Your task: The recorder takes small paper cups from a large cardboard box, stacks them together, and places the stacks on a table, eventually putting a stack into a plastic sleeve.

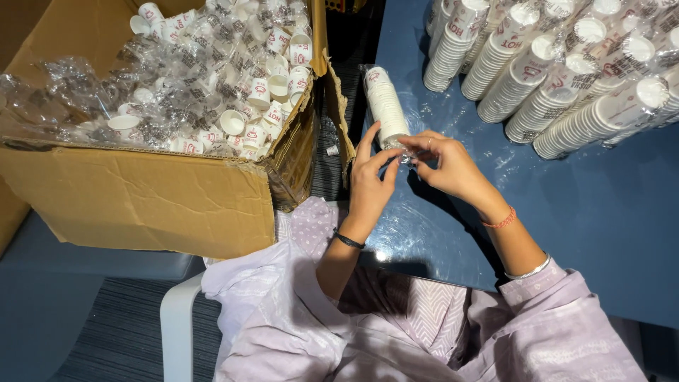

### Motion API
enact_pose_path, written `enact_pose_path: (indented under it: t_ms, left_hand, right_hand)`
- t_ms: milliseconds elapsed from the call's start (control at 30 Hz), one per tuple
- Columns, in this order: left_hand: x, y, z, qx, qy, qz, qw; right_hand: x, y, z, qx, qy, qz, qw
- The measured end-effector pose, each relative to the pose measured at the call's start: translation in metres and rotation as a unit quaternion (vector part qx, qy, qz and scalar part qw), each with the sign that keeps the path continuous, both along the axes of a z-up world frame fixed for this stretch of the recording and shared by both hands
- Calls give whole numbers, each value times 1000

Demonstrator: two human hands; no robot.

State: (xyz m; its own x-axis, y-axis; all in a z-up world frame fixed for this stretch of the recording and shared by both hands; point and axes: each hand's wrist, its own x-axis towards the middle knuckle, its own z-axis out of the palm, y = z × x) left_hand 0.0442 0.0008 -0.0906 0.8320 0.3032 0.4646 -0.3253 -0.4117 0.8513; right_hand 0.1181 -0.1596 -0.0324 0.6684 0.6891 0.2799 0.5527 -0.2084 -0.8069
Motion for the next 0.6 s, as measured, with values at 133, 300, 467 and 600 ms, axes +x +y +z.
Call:
enact_pose_path:
  t_ms: [133,300,467,600]
  left_hand:
    - [-3,0,-8,62,-33,43,997]
    - [0,-2,-4,48,-6,16,999]
    - [3,-2,0,-21,-12,43,999]
    - [2,-2,-6,14,-26,63,998]
  right_hand:
    - [-7,8,0,-63,-55,-16,996]
    - [-13,13,4,-55,-151,-140,977]
    - [-15,13,1,-36,-166,-84,982]
    - [-12,15,-10,-33,-88,-110,990]
